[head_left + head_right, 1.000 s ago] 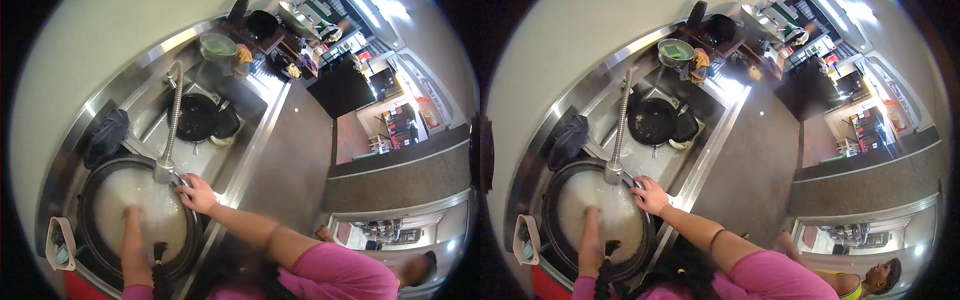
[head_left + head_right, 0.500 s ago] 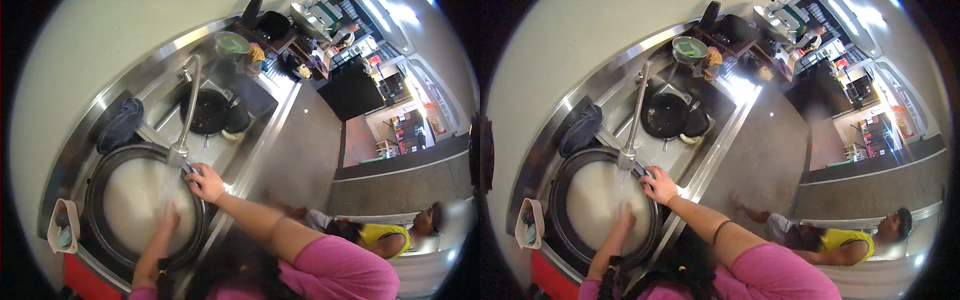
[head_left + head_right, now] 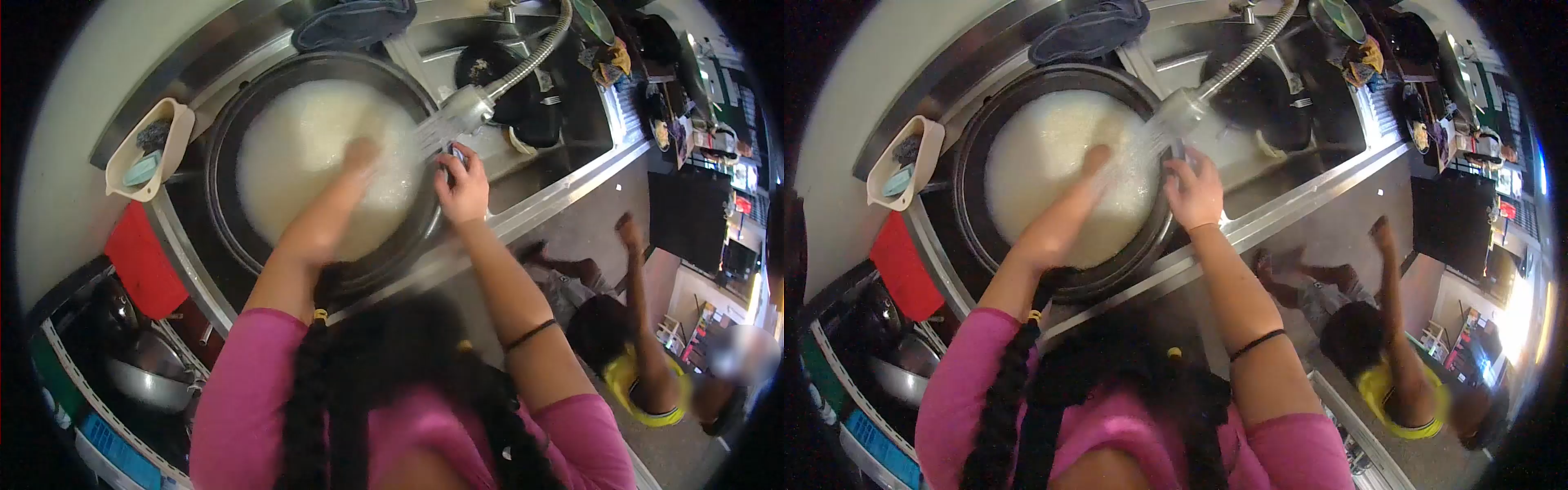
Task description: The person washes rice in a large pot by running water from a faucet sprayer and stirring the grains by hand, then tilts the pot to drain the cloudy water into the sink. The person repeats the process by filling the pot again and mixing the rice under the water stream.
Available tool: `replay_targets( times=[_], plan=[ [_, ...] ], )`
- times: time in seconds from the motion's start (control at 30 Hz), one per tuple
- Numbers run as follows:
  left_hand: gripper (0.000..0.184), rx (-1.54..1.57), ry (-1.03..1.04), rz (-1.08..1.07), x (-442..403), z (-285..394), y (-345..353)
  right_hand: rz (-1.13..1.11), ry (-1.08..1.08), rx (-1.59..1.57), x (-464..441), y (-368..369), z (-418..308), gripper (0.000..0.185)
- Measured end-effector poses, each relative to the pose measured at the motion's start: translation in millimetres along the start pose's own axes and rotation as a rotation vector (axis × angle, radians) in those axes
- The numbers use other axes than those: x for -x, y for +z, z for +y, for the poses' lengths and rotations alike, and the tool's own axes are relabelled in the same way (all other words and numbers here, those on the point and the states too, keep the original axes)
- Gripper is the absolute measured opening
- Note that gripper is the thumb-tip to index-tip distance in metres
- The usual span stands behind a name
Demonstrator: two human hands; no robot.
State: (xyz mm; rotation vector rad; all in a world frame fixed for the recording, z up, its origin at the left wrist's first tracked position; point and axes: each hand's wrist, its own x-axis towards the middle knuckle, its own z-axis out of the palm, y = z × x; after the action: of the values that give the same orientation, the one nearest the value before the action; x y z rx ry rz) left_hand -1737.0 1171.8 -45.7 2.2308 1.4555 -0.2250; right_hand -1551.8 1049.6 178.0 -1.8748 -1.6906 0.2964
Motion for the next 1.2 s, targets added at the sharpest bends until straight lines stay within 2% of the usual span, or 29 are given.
replay_targets(
  times=[0.07,0.1,0.13,0.17,0.23,0.27,0.33,0.4,0.47,0.5,0.57,0.6,0.67,0.73,0.8,0.83,0.87,0.93,1.0,1.07,1.1,1.13,1.2],
  plan=[
    [0.018,0.009,0.015,-0.053,26,19,1,0.021,-0.032,0.043,2,2,-1,0.025],
    [0.018,-0.100,0.167,-0.103,70,47,-54,0.009,-0.034,0.031,2,3,0,0.025],
    [0.019,-0.209,0.320,-0.157,96,56,-69,0.014,-0.044,0.038,3,3,0,0.025],
    [0.019,-0.214,0.309,-0.171,109,48,-63,0.022,-0.051,0.045,4,3,0,0.025],
    [0.031,0.035,0.398,-0.149,129,27,-49,0.016,-0.026,0.032,5,3,-3,0.025],
    [0.031,0.025,0.397,-0.159,141,15,-65,0.018,-0.008,0.012,4,-1,-8,0.021],
    [0.046,0.414,0.431,-0.355,164,-18,-112,0.043,-0.012,0.016,3,-4,-9,0.016],
    [0.057,0.341,0.381,-0.109,183,-64,-123,0.026,-0.001,0.016,6,-1,-2,0.021],
    [0.074,-0.047,0.008,-0.017,209,-75,-161,0.009,0.011,0.017,8,3,3,0.025],
    [0.074,-0.054,0.009,-0.023,214,-86,-162,0.030,0.008,0.035,10,5,4,0.025],
    [0.099,-0.043,-0.430,-0.075,222,-100,-161,0.049,0.010,0.052,10,7,6,0.025],
    [0.099,-0.046,-0.429,-0.078,219,-101,-148,0.059,-0.012,0.062,9,8,7,0.025],
    [0.115,-0.149,-0.330,-0.357,209,-91,-115,0.067,-0.033,0.072,11,5,7,0.025],
    [0.112,-0.104,-0.448,-0.191,216,-37,-99,0.025,-0.014,0.073,8,3,4,0.024],
    [0.076,-0.109,-0.429,-0.294,214,23,-113,-0.009,0.033,0.033,6,-1,-3,0.024],
    [0.057,-0.124,-0.333,-0.314,196,23,-73,-0.036,0.080,-0.001,6,-2,-4,0.024],
    [0.042,-0.138,-0.235,-0.332,177,22,-34,-0.004,0.028,0.011,6,-1,-2,0.023],
    [0.031,-0.121,-0.006,-0.093,170,57,-52,-0.002,0.023,0.017,6,-1,-3,0.023],
    [0.036,-0.125,0.206,-0.267,136,58,-50,0.010,0.005,0.031,6,3,-1,0.023],
    [0.043,0.542,0.179,0.183,96,5,64,0.002,0.005,0.023,4,4,-1,0.023],
    [0.032,0.804,0.294,0.382,78,1,57,0.002,0.007,0.020,4,4,-1,0.024],
    [0.028,1.063,0.410,0.584,63,1,36,0.007,-0.006,0.025,4,3,-3,0.023],
    [0.030,0.073,0.218,0.181,41,-6,-55,0.013,-0.016,0.038,5,6,-1,0.023]
  ],
)
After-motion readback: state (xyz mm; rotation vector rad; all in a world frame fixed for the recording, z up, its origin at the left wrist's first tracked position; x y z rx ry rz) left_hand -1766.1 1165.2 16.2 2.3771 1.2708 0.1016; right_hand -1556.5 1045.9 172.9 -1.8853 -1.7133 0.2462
